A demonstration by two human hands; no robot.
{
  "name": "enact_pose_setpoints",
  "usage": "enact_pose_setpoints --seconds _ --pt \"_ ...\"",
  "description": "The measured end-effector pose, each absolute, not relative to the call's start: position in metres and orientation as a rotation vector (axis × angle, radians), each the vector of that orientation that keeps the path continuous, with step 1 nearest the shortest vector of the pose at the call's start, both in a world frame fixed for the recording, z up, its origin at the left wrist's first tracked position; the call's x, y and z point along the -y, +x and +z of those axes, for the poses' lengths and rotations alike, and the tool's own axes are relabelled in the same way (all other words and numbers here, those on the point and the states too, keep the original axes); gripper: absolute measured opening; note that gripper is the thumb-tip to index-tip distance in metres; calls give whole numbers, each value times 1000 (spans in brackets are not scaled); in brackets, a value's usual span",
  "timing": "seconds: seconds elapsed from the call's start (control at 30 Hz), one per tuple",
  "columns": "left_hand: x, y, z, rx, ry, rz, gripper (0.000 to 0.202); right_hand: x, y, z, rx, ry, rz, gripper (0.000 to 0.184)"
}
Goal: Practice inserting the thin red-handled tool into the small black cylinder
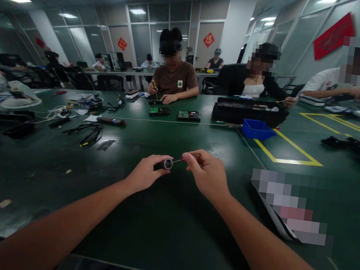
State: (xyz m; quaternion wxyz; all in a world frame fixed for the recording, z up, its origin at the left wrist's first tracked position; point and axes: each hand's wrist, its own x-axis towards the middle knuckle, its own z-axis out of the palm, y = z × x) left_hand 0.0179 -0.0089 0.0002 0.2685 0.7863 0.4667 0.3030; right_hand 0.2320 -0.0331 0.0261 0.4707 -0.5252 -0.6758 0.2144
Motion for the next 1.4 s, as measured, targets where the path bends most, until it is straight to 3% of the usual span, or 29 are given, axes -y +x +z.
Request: enact_pose_setpoints --seconds 0.27,0.47,0.67,0.87,0.97,1.4 --pt "6 14 -4 -1229 2139 863 40 34 234 23 1771 -1188 551 20" --pt "6 14 -4 -1230 2163 861 41 35 231 23 1778 -1235 509 33" --pt "5 14 -3 -1257 2145 875 39 34 232 19 1745 -1207 590 28" --pt "5 13 -4 -1243 2154 881 39 37 231 19 1738 -1179 622 37" --pt "4 14 -5 -1250 2165 879 40 37 229 19 1639 -1187 626 30" --pt "1 9 4 -1241 2322 866 39 5 233 2 985 -1002 1222 28"
